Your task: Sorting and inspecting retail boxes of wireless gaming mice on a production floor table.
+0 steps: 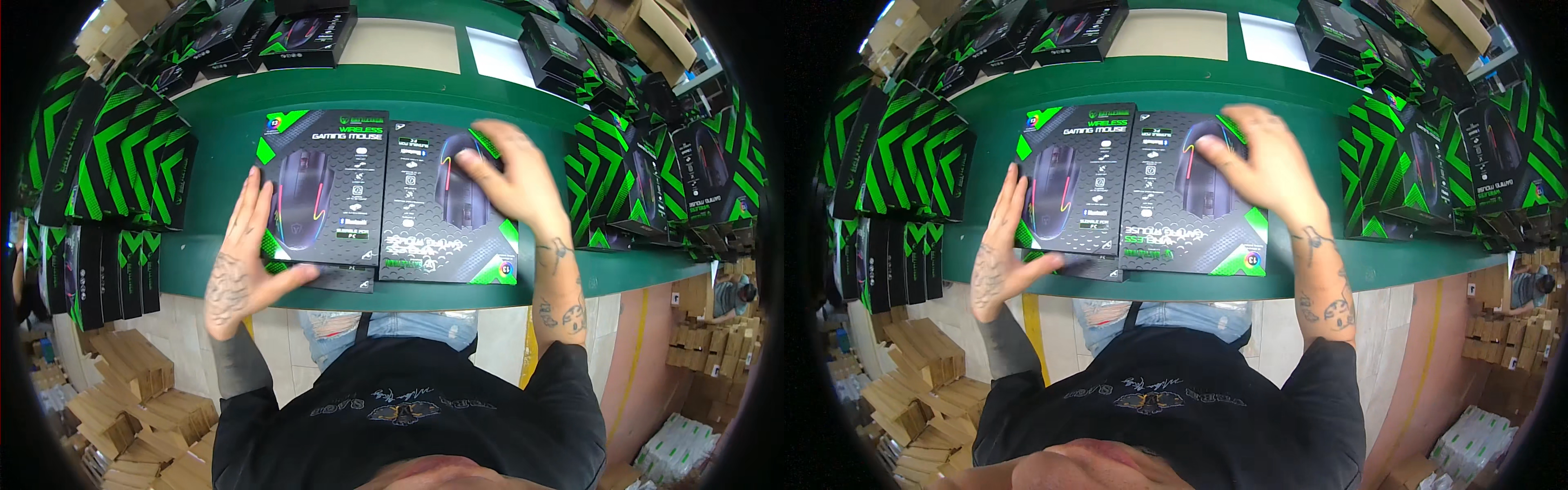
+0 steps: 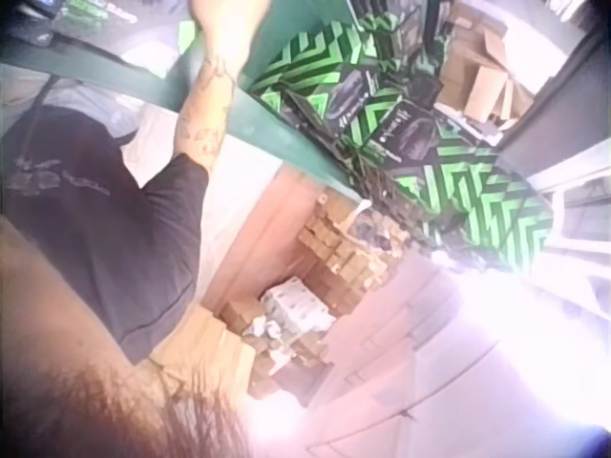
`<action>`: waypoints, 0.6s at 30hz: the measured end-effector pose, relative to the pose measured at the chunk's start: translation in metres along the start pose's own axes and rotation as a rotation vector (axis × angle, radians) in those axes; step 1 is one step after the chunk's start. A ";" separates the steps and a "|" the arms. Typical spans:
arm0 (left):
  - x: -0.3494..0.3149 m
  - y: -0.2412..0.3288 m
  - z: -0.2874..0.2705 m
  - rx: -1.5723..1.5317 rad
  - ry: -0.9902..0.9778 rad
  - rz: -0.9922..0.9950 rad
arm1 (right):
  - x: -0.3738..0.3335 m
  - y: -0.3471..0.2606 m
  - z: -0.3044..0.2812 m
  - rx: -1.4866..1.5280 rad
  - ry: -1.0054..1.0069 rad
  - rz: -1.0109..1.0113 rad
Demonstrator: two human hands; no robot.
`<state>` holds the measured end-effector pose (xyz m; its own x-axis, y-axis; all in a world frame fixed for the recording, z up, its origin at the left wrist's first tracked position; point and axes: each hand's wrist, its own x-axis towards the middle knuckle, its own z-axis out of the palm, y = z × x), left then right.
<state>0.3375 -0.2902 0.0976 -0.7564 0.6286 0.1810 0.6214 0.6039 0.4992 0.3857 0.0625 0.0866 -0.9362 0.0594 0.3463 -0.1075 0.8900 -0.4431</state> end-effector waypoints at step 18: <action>-0.043 -0.032 0.030 -0.097 0.633 -0.278 | 0.032 0.147 0.064 1.954 -0.355 -0.724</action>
<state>0.3561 -0.3216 0.0485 -0.8766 0.0329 0.4801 0.3890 0.6357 0.6667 0.3182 0.1670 -0.0200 -0.5600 -0.2725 0.7824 -0.2971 -0.8155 -0.4967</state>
